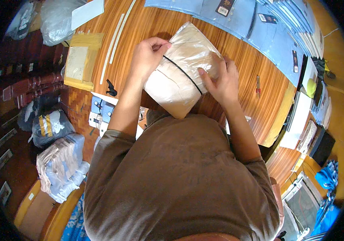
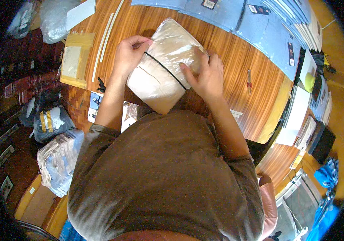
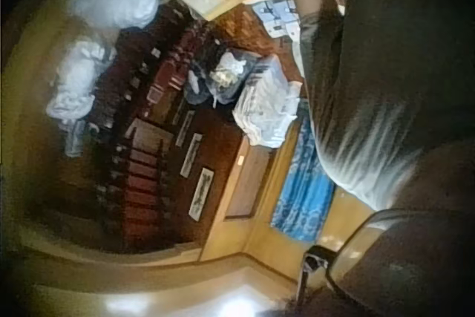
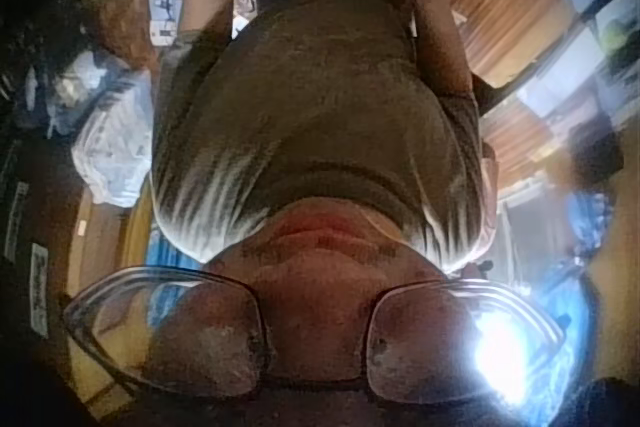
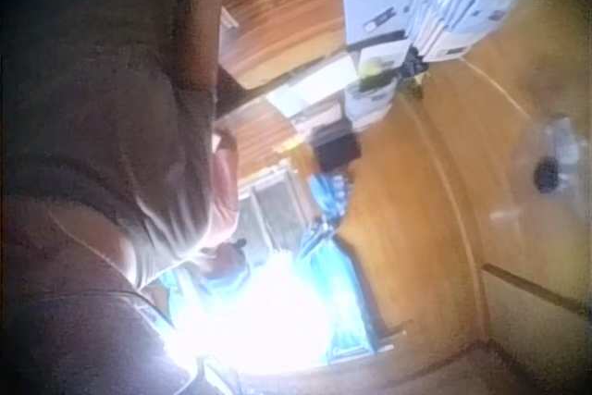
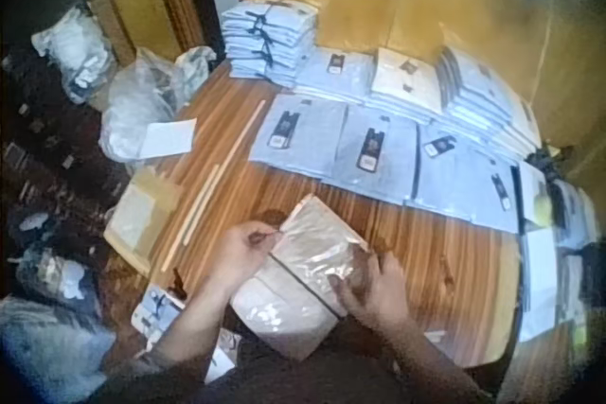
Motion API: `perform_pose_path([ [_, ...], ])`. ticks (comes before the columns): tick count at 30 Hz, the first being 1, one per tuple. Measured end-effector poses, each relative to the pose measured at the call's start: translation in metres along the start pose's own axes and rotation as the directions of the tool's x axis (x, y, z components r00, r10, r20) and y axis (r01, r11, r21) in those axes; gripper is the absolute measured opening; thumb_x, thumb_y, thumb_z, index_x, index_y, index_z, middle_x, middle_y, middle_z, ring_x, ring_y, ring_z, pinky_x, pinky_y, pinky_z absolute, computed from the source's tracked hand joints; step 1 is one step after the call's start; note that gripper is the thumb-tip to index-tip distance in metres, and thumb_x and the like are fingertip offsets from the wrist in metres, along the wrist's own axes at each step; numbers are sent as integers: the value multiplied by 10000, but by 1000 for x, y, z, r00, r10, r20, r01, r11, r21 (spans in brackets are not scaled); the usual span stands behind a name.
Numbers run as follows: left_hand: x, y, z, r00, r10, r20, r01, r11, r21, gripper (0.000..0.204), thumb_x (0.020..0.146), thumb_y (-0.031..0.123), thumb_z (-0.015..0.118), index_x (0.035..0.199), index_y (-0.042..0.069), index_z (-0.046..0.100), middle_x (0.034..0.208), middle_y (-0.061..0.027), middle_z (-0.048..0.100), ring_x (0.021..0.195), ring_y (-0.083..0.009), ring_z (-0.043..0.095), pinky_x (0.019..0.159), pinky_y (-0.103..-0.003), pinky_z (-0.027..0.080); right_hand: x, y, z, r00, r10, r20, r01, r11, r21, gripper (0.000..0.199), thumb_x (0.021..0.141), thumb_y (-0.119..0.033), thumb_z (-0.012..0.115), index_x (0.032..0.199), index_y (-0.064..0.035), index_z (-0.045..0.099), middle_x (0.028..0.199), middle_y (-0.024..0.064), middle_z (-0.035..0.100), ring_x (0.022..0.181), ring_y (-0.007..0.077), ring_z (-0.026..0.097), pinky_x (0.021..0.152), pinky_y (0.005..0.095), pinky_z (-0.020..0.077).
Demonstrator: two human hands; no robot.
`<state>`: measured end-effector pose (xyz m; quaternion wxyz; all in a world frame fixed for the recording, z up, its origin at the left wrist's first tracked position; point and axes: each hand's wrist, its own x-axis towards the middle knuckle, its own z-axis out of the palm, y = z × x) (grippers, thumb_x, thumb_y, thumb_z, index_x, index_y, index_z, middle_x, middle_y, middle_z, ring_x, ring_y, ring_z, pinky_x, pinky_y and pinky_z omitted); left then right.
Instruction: The person stacks packaged shirts and secures them into bundles using a rubber band, then places the bundles aside.
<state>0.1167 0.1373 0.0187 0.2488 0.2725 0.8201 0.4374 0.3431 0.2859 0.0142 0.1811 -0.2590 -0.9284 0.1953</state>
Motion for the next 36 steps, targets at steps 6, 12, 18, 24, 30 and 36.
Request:
perform_pose_path([
  [6,14,-33,6,991,-44,126,96,894,-438,260,971,179,743,1148,-11,729,1062,-111,768,962,-156,705,853,-303,552,4,0,-1,1000,-13,23,12,1000,23,661,884,-422,794,1372,-25,592,1233,306,584,1116,465,597,955,522,504],
  [12,19,-24,3,985,-27,172,88,932,-353,235,968,128,743,1156,-11,734,1105,-112,757,1016,-161,692,925,-295,538,6,3,1,999,-34,16,34,999,31,666,880,-422,801,1365,-15,594,1218,279,585,1112,444,594,955,505,498],
  [18,23,-28,8,989,-10,150,88,851,-518,177,931,103,779,1047,-30,779,1157,-116,749,1105,-193,681,980,-304,523,2,12,11,997,-65,-49,67,996,57,674,868,-459,800,1349,-33,597,1202,279,588,1078,447,589,926,518,497],
  [24,33,-32,9,976,-40,214,150,835,-530,184,920,80,784,1056,-43,773,1255,-119,707,1138,-185,654,1008,-301,500,5,14,13,996,-72,-54,76,994,73,661,865,-462,803,1328,-30,612,1197,283,593,1078,449,591,927,519,499],
  [30,36,-25,7,967,-85,240,210,801,-561,257,868,129,845,1030,-55,768,1287,-128,691,1088,-194,672,958,-310,529,4,16,14,995,-73,-74,78,995,61,670,868,-470,798,1331,-23,612,1210,283,587,1086,453,589,938,521,499],
  [36,41,-34,-1,932,-222,286,360,661,-659,282,875,132,839,1089,-35,762,1140,-105,756,986,-162,711,878,-282,565,5,16,12,996,-68,-50,71,996,57,678,866,-474,801,1332,-20,612,1227,288,580,1112,456,587,955,521,496],
])
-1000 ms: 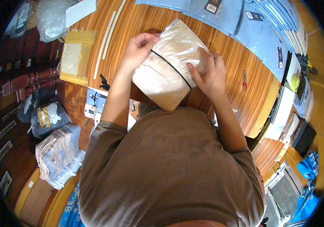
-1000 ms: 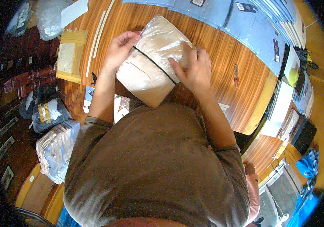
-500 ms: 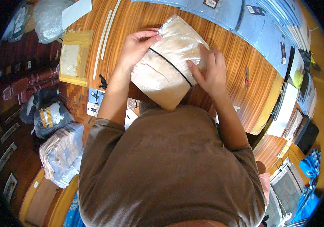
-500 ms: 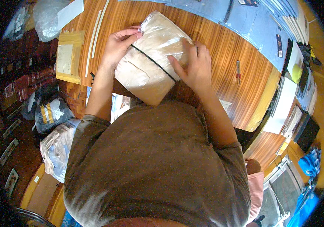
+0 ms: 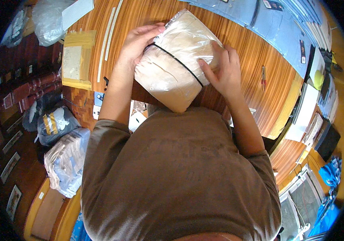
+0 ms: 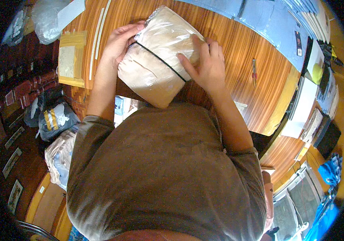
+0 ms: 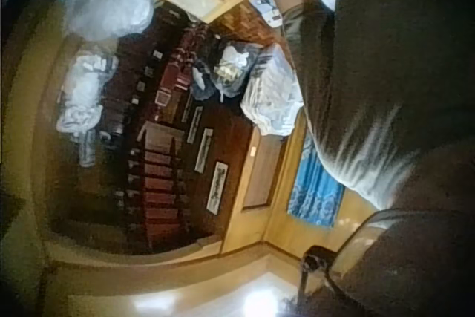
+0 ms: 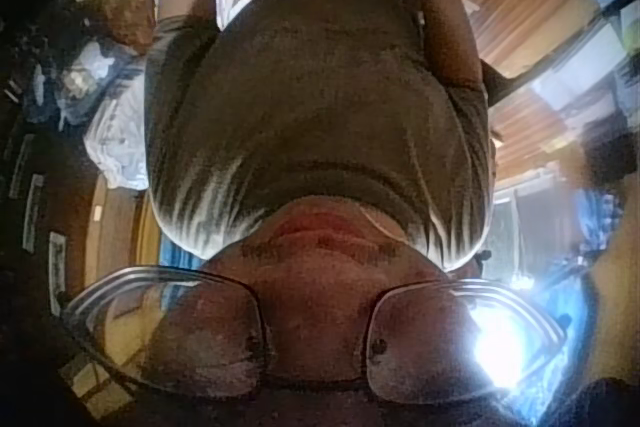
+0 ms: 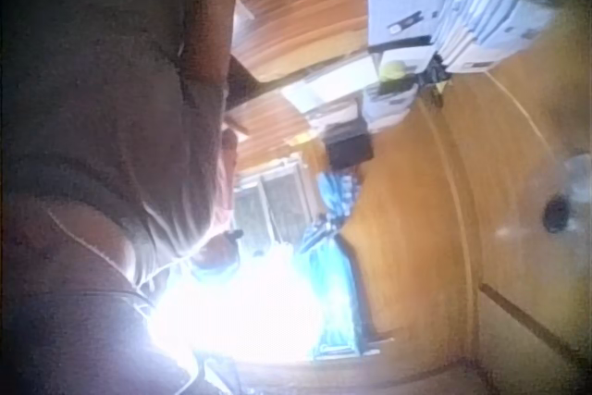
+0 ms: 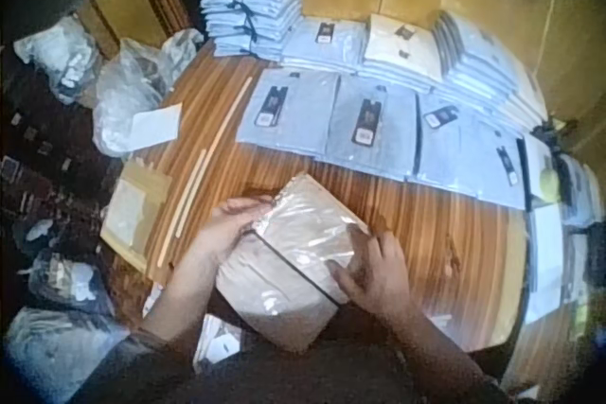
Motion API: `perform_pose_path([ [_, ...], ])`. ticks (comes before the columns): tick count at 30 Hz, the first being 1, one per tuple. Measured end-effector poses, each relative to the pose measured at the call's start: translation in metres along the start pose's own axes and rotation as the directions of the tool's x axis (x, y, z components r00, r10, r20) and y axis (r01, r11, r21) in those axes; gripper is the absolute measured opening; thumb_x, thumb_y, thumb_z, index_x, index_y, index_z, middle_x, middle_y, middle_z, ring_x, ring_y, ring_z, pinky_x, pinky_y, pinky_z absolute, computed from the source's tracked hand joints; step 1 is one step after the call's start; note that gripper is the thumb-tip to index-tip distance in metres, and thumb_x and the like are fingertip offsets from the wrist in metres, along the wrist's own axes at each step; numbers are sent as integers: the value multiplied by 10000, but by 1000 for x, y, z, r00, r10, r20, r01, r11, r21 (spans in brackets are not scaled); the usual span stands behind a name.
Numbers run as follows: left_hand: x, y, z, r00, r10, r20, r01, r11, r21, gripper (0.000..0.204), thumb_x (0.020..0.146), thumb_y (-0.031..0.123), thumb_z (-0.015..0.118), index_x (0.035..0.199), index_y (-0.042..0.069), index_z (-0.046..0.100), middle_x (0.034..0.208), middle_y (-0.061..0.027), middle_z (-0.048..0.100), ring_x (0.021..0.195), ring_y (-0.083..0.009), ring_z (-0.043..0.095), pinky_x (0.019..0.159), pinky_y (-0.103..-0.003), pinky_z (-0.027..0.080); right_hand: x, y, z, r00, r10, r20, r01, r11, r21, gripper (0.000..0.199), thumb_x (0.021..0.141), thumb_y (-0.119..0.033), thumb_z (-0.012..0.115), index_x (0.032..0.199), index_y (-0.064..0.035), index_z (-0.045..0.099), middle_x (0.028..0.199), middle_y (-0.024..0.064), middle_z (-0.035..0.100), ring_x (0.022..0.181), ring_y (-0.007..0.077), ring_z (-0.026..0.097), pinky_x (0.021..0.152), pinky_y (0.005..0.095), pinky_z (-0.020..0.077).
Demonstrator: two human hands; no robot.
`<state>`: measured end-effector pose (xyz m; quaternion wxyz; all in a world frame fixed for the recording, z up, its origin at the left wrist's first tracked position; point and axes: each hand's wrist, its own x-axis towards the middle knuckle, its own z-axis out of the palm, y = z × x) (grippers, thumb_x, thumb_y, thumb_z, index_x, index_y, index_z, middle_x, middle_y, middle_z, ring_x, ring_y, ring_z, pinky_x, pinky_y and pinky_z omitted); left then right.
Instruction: The person stacks packaged shirts and secures them into bundles using a rubber band, then places the bundles aside.
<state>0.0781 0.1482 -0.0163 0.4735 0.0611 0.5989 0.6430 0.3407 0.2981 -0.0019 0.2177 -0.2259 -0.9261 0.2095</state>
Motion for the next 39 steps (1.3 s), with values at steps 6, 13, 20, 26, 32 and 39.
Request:
perform_pose_path([
  [6,-12,11,-34,944,135,-300,-158,986,-54,275,944,162,777,1146,-20,740,1129,-116,771,1012,-164,740,857,-261,576,2,0,-2,1000,11,19,-11,1000,27,687,872,-478,794,1348,-20,605,1245,291,574,1123,455,587,964,522,499],
  [13,-138,4,-124,958,55,-282,96,864,493,268,988,152,713,1183,-31,731,1216,-205,738,1068,-254,732,898,-350,557,1,0,-7,993,72,90,-75,997,21,705,889,-508,765,1392,-51,577,1286,288,560,1163,459,579,983,525,498],
  [20,-185,-5,-27,797,589,-130,-64,296,953,233,899,182,783,791,-6,697,1212,-213,717,1137,-382,653,984,-448,509,29,-43,-26,989,-145,8,141,943,-302,523,904,-360,752,1328,-76,636,1376,190,583,1294,393,557,1117,534,402],
  [26,-117,-30,48,795,581,174,-220,8,975,513,1001,249,589,1424,-34,522,1484,-254,524,1408,-444,459,1174,-522,353,81,-62,60,839,-425,339,510,831,-221,351,1011,-321,563,1219,-91,727,1324,53,684,1363,278,541,1174,519,342],
  [32,-122,-38,39,797,595,106,-198,91,976,613,1033,284,547,1524,-53,405,1565,-336,382,1484,-541,289,1223,-576,250,128,-64,42,788,-406,463,540,817,-203,413,1047,-367,514,1229,-57,716,1289,84,701,1268,318,614,1133,532,389],
  [39,-112,-69,19,746,659,95,-466,414,782,692,991,253,672,1563,-4,379,1636,-298,278,1474,-569,275,1203,-588,276,64,12,11,961,-56,271,-3,977,213,592,1044,-411,500,1527,-69,470,1647,125,379,1415,395,487,1135,630,390],
])
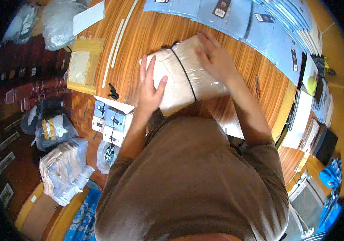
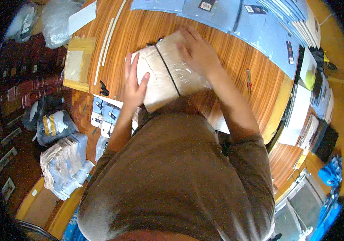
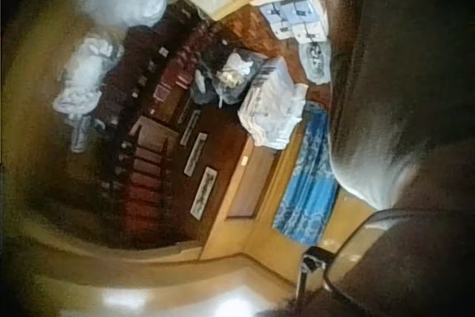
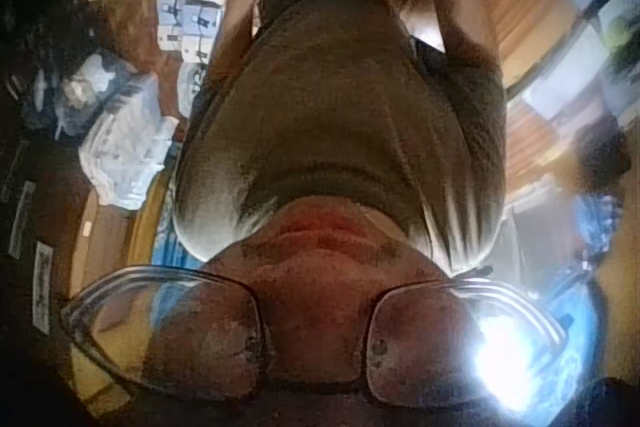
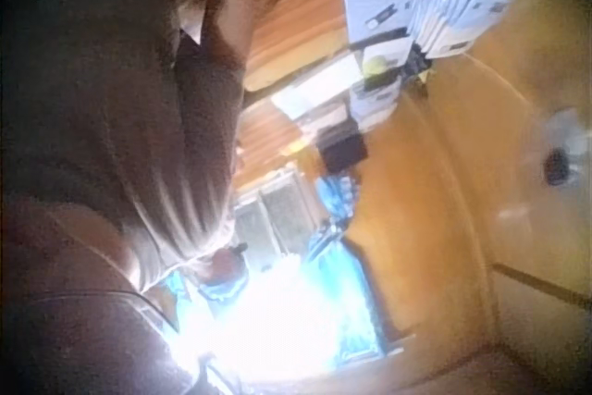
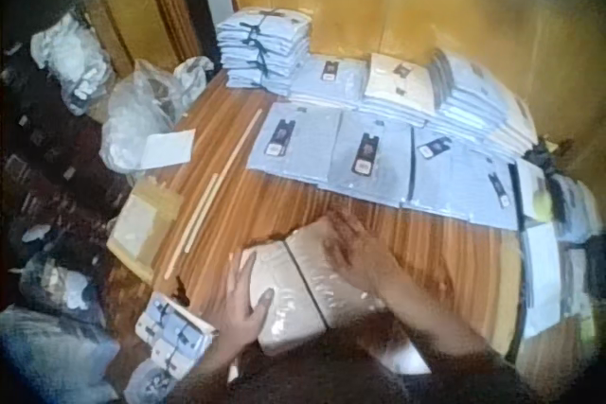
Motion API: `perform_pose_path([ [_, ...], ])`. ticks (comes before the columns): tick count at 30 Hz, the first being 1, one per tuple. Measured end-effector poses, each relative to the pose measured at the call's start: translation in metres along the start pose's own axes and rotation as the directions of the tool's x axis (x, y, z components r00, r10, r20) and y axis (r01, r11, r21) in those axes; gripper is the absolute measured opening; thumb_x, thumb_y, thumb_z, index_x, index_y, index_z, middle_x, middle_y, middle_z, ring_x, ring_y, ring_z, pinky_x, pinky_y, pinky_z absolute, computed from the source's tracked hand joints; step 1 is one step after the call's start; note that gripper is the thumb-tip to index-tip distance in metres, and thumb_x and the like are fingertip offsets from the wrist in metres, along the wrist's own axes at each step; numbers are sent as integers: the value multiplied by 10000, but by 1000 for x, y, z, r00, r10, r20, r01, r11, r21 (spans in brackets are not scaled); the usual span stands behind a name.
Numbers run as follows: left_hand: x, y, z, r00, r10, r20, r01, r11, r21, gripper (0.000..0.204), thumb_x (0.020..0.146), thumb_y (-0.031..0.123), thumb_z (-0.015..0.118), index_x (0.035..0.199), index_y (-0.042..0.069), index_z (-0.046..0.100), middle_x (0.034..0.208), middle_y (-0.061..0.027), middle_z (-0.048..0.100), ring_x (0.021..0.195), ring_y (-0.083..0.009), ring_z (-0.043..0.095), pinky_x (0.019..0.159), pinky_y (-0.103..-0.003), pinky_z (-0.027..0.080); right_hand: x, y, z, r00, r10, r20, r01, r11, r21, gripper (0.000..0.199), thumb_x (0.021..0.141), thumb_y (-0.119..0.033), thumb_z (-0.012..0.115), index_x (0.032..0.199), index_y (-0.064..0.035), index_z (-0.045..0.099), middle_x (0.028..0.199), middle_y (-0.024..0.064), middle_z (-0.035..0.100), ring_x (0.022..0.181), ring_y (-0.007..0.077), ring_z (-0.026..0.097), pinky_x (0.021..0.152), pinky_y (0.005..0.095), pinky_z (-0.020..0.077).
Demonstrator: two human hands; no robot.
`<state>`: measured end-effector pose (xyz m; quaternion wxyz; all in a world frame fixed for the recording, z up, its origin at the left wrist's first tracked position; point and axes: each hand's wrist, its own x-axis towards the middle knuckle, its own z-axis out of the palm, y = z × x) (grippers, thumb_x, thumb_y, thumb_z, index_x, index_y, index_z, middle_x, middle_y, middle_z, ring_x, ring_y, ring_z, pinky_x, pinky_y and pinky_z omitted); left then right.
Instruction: The person stacks packaged shirts and secures them into bundles using a rubber band, then places the bundles aside.
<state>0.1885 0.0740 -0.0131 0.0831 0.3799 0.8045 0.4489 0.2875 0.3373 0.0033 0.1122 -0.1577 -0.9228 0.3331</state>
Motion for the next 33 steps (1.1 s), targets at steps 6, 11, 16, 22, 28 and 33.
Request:
perform_pose_path([
  [6,42,74,-6,967,31,252,-163,836,523,616,932,347,621,1527,233,513,1676,-170,283,1500,-542,249,1151,-746,235,-42,-55,-2,992,-5,-126,-53,890,-454,636,1022,-440,519,1562,-112,449,1673,93,344,1513,384,340,1211,599,290],
  [11,38,50,29,961,67,269,-222,766,603,664,925,474,604,1544,259,499,1673,-152,303,1488,-547,262,1106,-767,251,-52,-40,22,995,78,-62,-95,936,-339,684,992,-481,550,1561,-114,449,1662,81,367,1544,366,288,1227,609,227],
  [16,34,35,34,958,46,284,-199,817,541,654,901,481,597,1521,283,534,1666,-141,337,1505,-556,220,1120,-761,190,-51,-28,30,993,111,-40,-118,954,-275,682,985,-487,549,1554,-122,458,1663,84,366,1548,366,287,1229,608,217],
  [22,32,21,40,956,6,293,-159,850,503,642,913,461,516,1531,290,526,1677,-151,321,1515,-555,206,1133,-755,175,-50,-23,34,988,153,11,-146,956,-253,696,970,-497,542,1558,-134,463,1671,80,361,1551,360,290,1240,600,181],
  [28,32,17,43,959,18,284,-146,888,436,646,903,466,508,1519,275,545,1665,-184,335,1510,-559,221,1122,-754,190,-49,-18,35,983,180,41,-169,965,-201,714,962,-514,532,1566,-139,461,1669,78,370,1559,351,281,1257,587,110],
  [33,30,13,45,965,42,258,-147,903,403,654,894,481,512,1509,262,557,1655,-184,350,1507,-545,241,1113,-740,217,-50,-19,35,986,163,16,-157,971,-181,713,960,-494,541,1560,-118,462,1657,92,387,1551,362,293,1252,587,129],
])
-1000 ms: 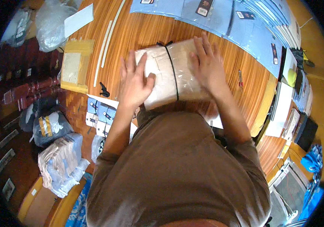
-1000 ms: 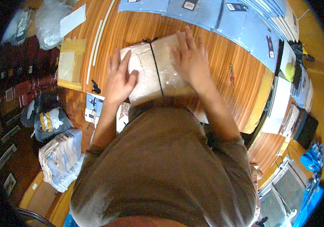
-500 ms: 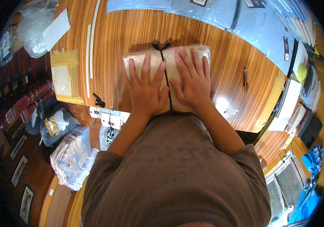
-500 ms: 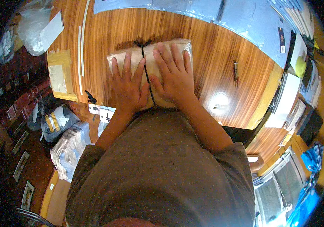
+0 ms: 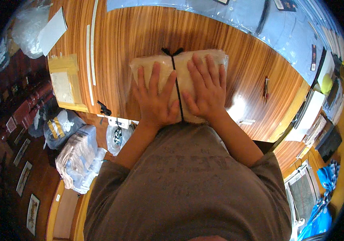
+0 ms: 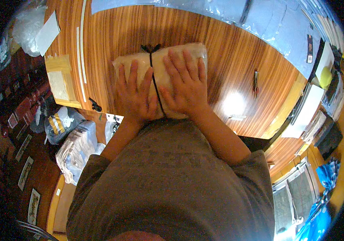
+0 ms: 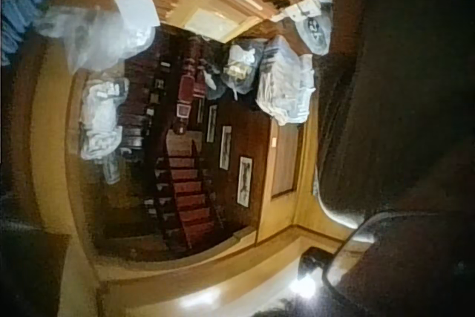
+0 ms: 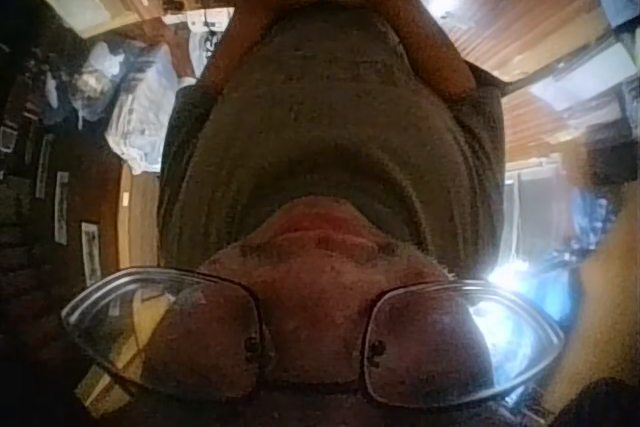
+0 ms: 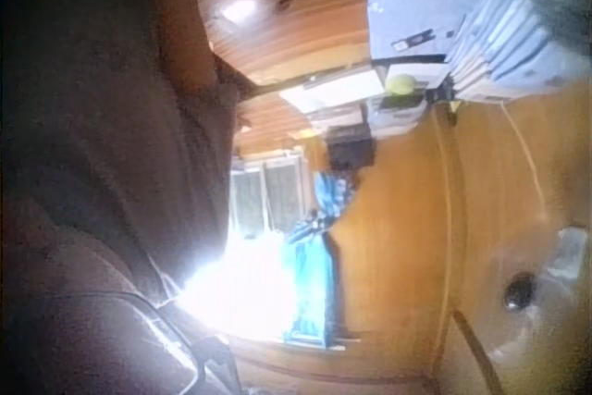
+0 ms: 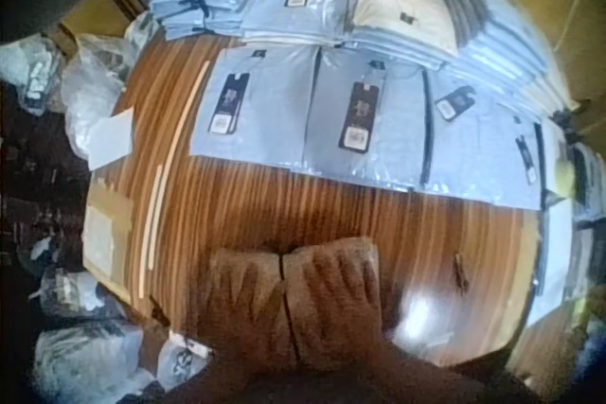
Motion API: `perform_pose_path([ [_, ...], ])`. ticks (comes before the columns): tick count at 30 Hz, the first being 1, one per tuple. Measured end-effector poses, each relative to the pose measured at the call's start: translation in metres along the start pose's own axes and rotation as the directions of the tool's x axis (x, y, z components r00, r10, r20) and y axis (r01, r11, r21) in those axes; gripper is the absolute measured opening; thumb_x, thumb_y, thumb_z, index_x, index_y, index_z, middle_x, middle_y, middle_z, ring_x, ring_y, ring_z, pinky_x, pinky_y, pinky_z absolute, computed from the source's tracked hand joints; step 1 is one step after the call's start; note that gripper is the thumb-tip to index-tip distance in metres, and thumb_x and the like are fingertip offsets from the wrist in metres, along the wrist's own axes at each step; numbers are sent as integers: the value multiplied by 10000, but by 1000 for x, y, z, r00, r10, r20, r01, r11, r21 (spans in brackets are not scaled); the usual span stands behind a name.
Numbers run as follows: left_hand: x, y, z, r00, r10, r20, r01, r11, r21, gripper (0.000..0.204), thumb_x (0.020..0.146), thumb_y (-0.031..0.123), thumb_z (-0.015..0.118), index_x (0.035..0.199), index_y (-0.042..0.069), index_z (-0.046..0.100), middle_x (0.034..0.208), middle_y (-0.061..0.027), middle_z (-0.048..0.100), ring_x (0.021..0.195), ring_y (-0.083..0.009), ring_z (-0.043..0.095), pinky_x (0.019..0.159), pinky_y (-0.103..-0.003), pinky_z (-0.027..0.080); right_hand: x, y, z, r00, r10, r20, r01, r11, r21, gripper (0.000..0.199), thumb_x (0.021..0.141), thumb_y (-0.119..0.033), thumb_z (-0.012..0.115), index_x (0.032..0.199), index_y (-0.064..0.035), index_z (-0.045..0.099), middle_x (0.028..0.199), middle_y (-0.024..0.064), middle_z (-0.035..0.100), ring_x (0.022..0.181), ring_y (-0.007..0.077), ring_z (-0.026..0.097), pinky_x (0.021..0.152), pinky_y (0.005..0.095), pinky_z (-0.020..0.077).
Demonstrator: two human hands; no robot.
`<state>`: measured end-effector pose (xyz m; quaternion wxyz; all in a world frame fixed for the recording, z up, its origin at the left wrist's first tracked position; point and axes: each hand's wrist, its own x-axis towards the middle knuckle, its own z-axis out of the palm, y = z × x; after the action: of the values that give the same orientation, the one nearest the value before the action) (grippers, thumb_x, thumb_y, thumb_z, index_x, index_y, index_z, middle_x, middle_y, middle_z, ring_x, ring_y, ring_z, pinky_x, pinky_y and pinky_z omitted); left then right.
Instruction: The person stacks packaged shirts and secures them into bundles using a rubber band, then places the bundles aside.
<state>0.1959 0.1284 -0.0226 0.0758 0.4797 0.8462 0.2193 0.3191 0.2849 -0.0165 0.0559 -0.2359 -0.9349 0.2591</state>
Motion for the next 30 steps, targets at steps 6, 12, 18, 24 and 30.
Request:
perform_pose_path([
  [6,8,9,-19,999,22,50,-23,1000,19,660,905,433,570,1526,213,529,1638,-208,362,1495,-540,267,1137,-713,232,4,-1,-2,994,-53,-95,56,998,33,703,957,-461,589,1543,-90,472,1632,114,419,1529,394,322,1242,585,167],
  [12,-10,-16,-27,972,-30,-235,-19,979,-201,642,994,274,515,1556,-10,393,1611,-335,310,1508,-546,233,1217,-624,218,-10,6,-42,981,-105,-165,96,994,-60,661,985,-351,622,1535,-31,444,1629,190,390,1524,436,313,1227,563,268],
  [18,-31,-20,-9,989,-21,-143,-34,927,-372,622,1040,214,410,1575,-82,298,1672,-337,127,1547,-504,173,1252,-567,157,-23,26,-4,967,-16,-254,83,963,255,684,1026,-381,566,1557,13,392,1642,219,354,1543,431,275,1237,569,240],
  [24,-21,-20,-38,994,32,-108,-37,998,-48,669,988,280,584,1583,49,386,1659,-312,223,1523,-515,231,1227,-591,217,-16,0,-34,976,11,-217,-27,997,-71,742,1023,-455,544,1572,10,361,1669,202,304,1562,385,251,1252,558,213],
  [30,1,-31,-22,979,179,-101,-197,957,-213,695,962,308,621,1568,41,408,1635,-325,271,1499,-564,232,1227,-627,194,-5,0,-5,961,86,-262,-90,996,-5,816,1005,-545,533,1548,44,380,1649,232,327,1557,406,249,1254,545,217],
])
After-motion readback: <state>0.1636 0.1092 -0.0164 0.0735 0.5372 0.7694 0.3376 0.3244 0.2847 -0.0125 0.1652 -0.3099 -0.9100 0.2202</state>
